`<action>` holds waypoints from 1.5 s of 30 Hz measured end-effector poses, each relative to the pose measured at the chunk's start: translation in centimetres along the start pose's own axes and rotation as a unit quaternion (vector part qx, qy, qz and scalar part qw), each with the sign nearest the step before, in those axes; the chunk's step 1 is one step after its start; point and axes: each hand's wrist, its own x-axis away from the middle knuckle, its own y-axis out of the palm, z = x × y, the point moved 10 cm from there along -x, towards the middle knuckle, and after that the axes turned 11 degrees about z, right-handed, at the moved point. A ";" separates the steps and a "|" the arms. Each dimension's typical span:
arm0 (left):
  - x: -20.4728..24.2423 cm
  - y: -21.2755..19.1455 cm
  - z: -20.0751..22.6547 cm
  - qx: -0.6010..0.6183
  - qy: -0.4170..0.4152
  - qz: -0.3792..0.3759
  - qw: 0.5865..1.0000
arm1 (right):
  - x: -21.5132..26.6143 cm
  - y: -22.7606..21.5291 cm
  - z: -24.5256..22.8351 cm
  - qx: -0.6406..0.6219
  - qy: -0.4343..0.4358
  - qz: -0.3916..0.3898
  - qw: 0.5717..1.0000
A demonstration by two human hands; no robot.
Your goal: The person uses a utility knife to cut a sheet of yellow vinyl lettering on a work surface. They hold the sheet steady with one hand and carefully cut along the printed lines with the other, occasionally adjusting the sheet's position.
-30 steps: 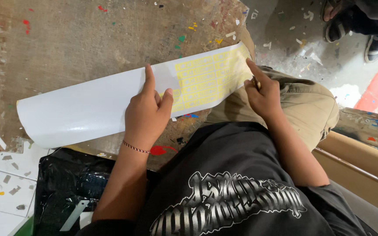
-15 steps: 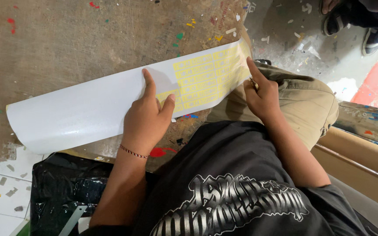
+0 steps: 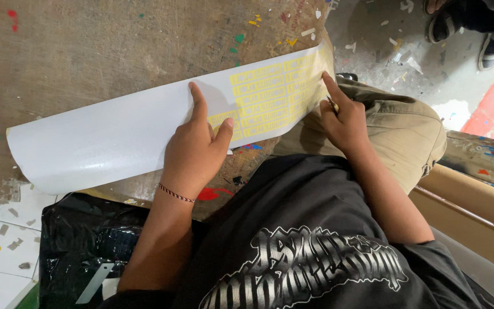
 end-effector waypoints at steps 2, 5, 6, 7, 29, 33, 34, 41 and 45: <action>0.0 0.0 0.1 0.004 0.005 0.000 1.000 | -0.1 -0.6 -0.3 -0.006 -0.015 0.023 1.000; 0.0 0.1 0.0 0.011 0.008 -0.001 1.000 | 0.0 -0.5 -0.4 -0.035 -0.018 0.017 0.999; 0.0 0.1 0.0 0.013 0.008 -0.001 1.000 | 0.1 -0.3 -0.4 -0.049 -0.016 0.008 0.999; 0.0 0.1 -0.1 0.014 0.009 -0.001 1.000 | 0.2 -0.2 -0.4 -0.054 -0.017 0.006 0.998; 0.0 0.1 -0.3 0.022 0.026 0.024 0.999 | -1.8 -2.9 -1.2 -0.253 0.014 0.076 0.964; -0.1 -0.1 -0.1 0.031 0.049 0.039 0.998 | -2.5 -4.0 -4.0 -0.176 -0.055 0.066 0.981; -0.2 -0.2 0.1 0.033 0.057 0.045 0.997 | -2.6 -3.7 -4.6 -0.219 -0.035 0.026 0.975; -0.2 -1.0 0.5 -0.009 0.086 0.094 0.992 | -1.4 -1.9 -13.5 -0.159 -0.158 -0.146 0.964; -0.4 -2.0 -0.1 -0.014 0.057 0.127 0.990 | -0.2 -0.4 -17.9 -0.086 -0.256 -0.176 0.947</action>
